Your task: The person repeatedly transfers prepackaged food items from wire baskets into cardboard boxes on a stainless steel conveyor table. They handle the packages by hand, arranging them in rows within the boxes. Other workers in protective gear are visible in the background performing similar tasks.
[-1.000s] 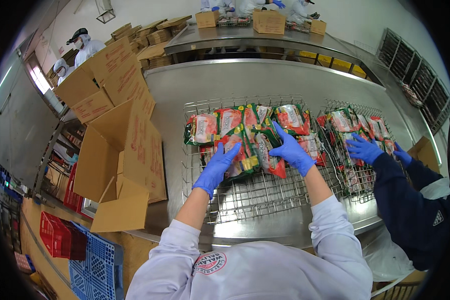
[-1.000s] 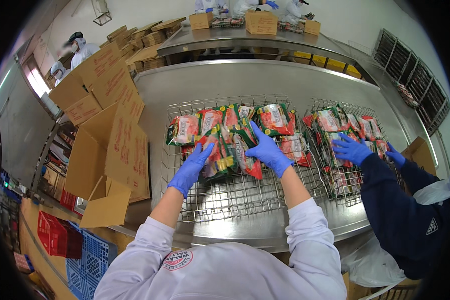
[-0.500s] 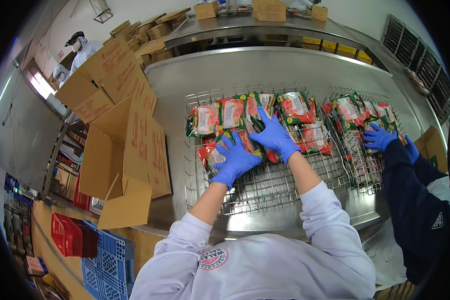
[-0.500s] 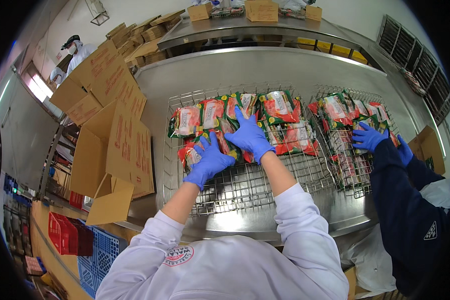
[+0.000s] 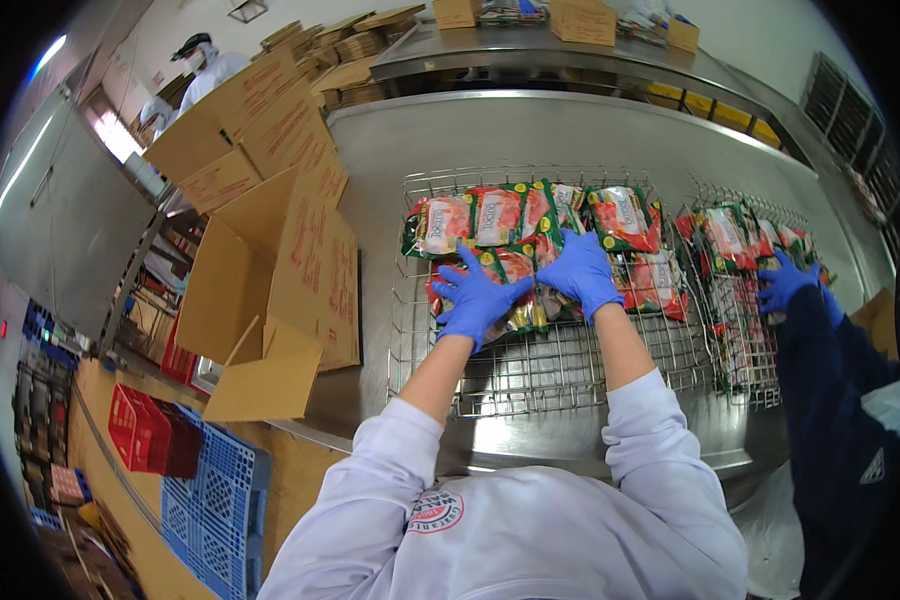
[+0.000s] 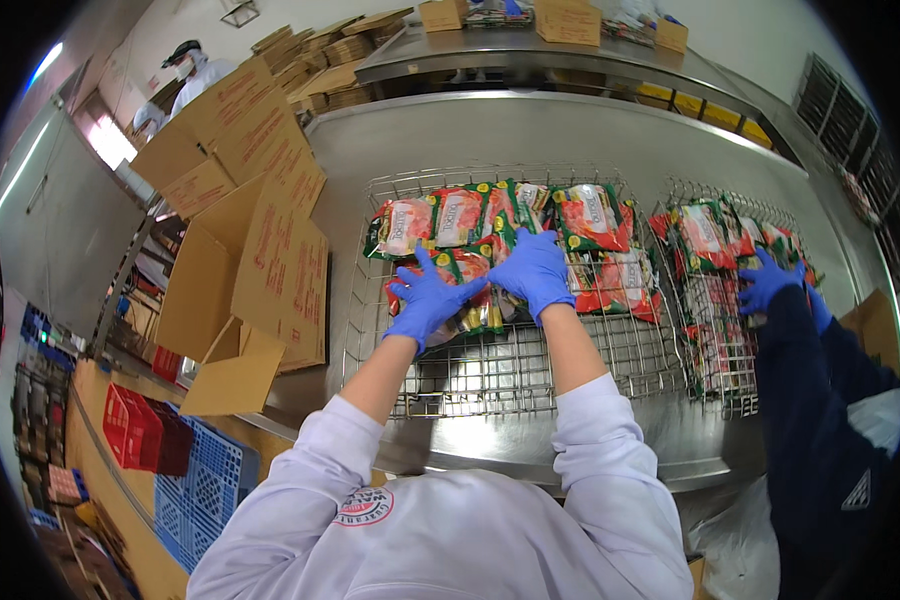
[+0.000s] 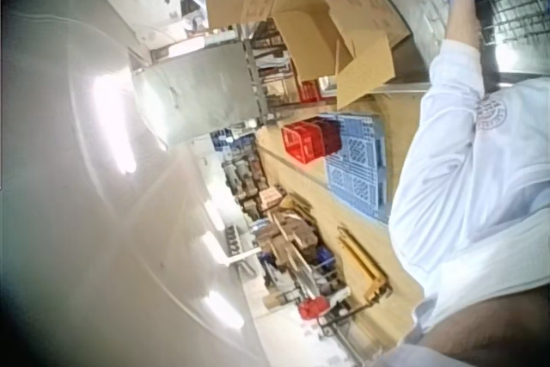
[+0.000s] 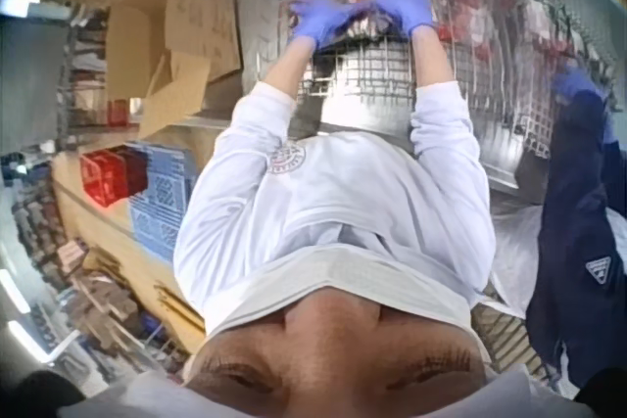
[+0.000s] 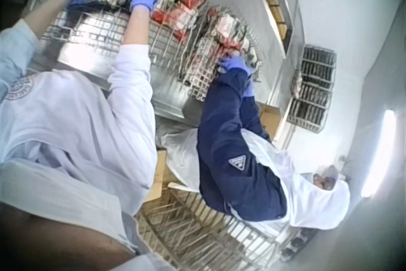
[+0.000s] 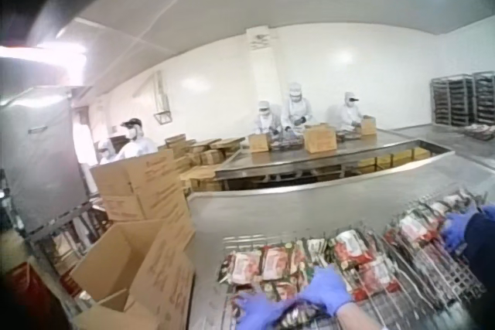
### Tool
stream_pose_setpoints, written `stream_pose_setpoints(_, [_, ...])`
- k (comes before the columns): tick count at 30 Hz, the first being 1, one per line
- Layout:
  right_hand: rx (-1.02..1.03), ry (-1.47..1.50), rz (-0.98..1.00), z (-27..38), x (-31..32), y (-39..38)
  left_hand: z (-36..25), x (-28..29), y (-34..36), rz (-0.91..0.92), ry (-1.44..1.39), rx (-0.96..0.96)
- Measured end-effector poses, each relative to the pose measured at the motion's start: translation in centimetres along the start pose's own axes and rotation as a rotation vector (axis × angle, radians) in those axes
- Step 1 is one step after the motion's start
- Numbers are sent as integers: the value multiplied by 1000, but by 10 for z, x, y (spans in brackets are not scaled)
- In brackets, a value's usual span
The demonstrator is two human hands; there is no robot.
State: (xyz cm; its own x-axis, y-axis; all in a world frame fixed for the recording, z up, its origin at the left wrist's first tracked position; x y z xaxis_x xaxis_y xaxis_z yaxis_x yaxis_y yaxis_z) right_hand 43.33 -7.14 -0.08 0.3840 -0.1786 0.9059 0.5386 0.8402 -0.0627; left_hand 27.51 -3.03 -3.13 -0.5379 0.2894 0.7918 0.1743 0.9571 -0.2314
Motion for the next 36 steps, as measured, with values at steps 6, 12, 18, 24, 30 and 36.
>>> stream_pose_setpoints(6, [169,-100,-137,16,-3,-4,-28,-31,8,-145,209,1])
stream_pose_setpoints(12, [232,146,29,-47,-11,48,-46,-63,-3,-163,331,-244])
stream_pose_setpoints(18, [54,-46,60,-8,-10,22,-40,-57,-3,-42,496,-217])
stream_pose_setpoints(24, [59,-108,109,-9,1,11,-29,-28,0,-80,364,-179])
stream_pose_setpoints(30, [159,96,79,-24,-11,33,-14,32,25,-69,143,-27])
stream_pose_setpoints(36, [203,618,214,-53,-42,68,50,40,77,-230,-46,-53])
Point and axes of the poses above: each hand's wrist, its own y-axis towards the middle knuckle, its own x-axis out of the back of the hand, z = x × y, the point moved 2 cm from there along y, towards the middle knuckle, and after that the axes turned 3 degrees about -x, right-handed, at the moved point
